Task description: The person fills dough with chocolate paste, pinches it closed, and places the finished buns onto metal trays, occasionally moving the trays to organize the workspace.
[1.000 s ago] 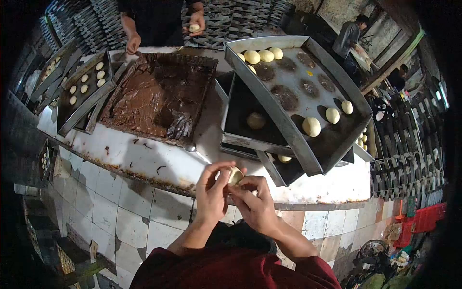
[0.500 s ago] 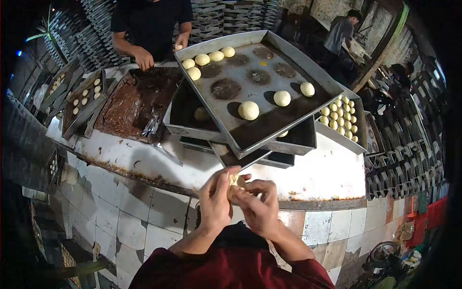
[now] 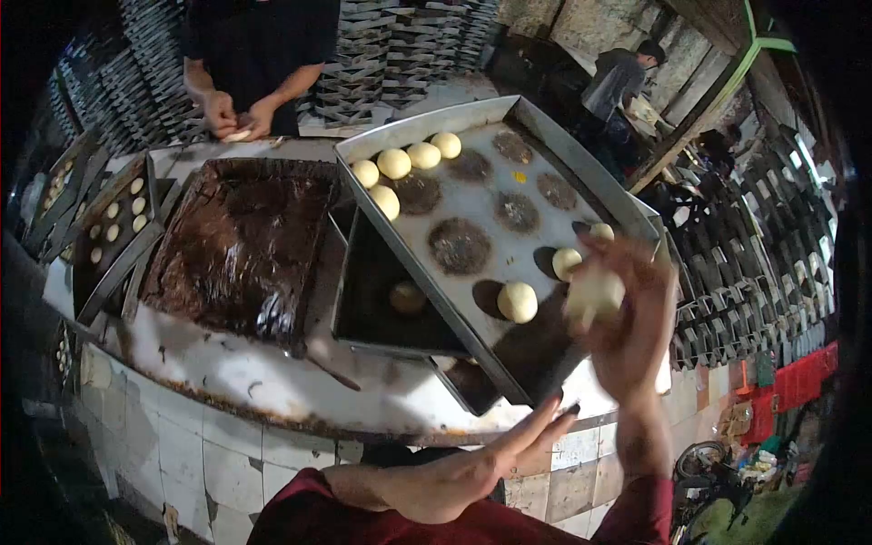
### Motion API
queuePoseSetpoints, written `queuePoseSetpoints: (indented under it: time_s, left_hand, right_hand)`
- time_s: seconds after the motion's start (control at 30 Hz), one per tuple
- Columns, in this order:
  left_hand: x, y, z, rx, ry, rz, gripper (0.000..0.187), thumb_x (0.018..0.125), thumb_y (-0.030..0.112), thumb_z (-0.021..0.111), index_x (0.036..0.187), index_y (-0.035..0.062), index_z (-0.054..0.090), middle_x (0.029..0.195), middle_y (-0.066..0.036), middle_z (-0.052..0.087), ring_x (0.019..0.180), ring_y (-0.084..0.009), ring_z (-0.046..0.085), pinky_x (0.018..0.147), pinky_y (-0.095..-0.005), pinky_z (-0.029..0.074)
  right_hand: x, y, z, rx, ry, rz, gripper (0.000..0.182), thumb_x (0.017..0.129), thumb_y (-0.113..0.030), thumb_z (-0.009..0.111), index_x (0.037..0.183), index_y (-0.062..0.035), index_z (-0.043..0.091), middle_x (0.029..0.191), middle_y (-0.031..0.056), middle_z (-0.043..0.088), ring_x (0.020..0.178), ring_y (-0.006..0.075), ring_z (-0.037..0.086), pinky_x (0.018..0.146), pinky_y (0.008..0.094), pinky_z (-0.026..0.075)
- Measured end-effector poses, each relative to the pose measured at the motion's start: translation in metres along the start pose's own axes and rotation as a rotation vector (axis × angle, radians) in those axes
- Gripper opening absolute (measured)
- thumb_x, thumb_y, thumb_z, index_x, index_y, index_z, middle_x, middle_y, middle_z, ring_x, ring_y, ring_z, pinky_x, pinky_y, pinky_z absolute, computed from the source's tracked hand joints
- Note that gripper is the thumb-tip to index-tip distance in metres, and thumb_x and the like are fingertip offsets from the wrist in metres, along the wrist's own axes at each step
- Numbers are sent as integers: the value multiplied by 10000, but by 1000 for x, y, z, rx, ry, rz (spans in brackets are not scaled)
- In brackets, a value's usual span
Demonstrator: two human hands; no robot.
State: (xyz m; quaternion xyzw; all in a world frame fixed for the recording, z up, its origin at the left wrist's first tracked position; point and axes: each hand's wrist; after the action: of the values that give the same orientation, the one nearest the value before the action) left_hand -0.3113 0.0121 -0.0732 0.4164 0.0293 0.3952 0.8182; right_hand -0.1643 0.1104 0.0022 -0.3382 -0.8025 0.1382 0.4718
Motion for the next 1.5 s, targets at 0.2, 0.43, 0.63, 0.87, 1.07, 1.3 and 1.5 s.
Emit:
queuePoseSetpoints:
  time_s: [0.2,0.43,0.63,0.87,1.07,1.3,1.5]
  left_hand:
    - [-42,34,-62,-174,-35,114,887,825,679,375,1467,192,3,1480,-219,161,1355,-381,211,1089,-542,39]
    - [-90,57,-121,-274,252,133,782,851,487,513,1449,132,154,1415,-295,250,1297,-422,309,1078,-538,179]
    - [-94,74,-103,-162,172,-55,681,888,350,527,1396,-15,257,1402,-213,326,1319,-274,313,1090,-358,217]
    - [-87,27,-79,-96,191,189,583,939,368,436,1355,-22,315,1378,-228,361,1295,-311,353,1090,-434,255]
    - [-100,-26,-48,-380,572,256,532,925,329,484,1284,-51,388,1258,-232,487,1176,-315,486,999,-403,395]
    - [-172,-105,-28,344,1193,82,337,904,193,545,1176,-6,521,1044,-63,600,891,-171,573,804,-295,461]
    - [-230,-69,-50,-637,1058,303,433,861,104,443,1247,-92,416,1219,-163,516,1160,-247,483,1056,-354,322]
  right_hand:
    - [44,94,85,-589,-577,-164,345,869,-272,577,1097,-15,551,1159,169,536,1104,318,497,963,427,386]
    - [112,69,113,-273,-349,425,297,882,-214,557,1033,41,553,990,210,623,915,377,603,767,387,481]
    - [126,110,192,7,-488,610,303,797,-185,632,990,46,589,912,165,630,813,234,610,737,331,481]
    - [114,-27,81,-180,127,230,177,749,-46,666,840,8,524,725,60,547,693,119,533,639,271,441]
    - [-91,-75,86,-310,-700,-369,285,672,-155,567,936,-52,594,1078,130,570,1040,246,548,855,385,433]
    - [-161,-73,144,458,-287,-116,181,767,-127,662,901,-28,592,859,126,614,791,300,596,742,388,462]
    - [-160,-27,293,304,-214,388,316,897,-165,549,1120,46,471,991,229,563,944,336,549,886,401,393]
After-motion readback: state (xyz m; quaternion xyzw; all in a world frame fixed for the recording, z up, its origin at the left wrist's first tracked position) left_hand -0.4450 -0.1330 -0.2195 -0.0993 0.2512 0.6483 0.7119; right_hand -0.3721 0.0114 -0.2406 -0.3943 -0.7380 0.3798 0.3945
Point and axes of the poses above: each hand's wrist, its own x-axis towards the middle knuckle, its own z-axis out of the palm, y = z × x
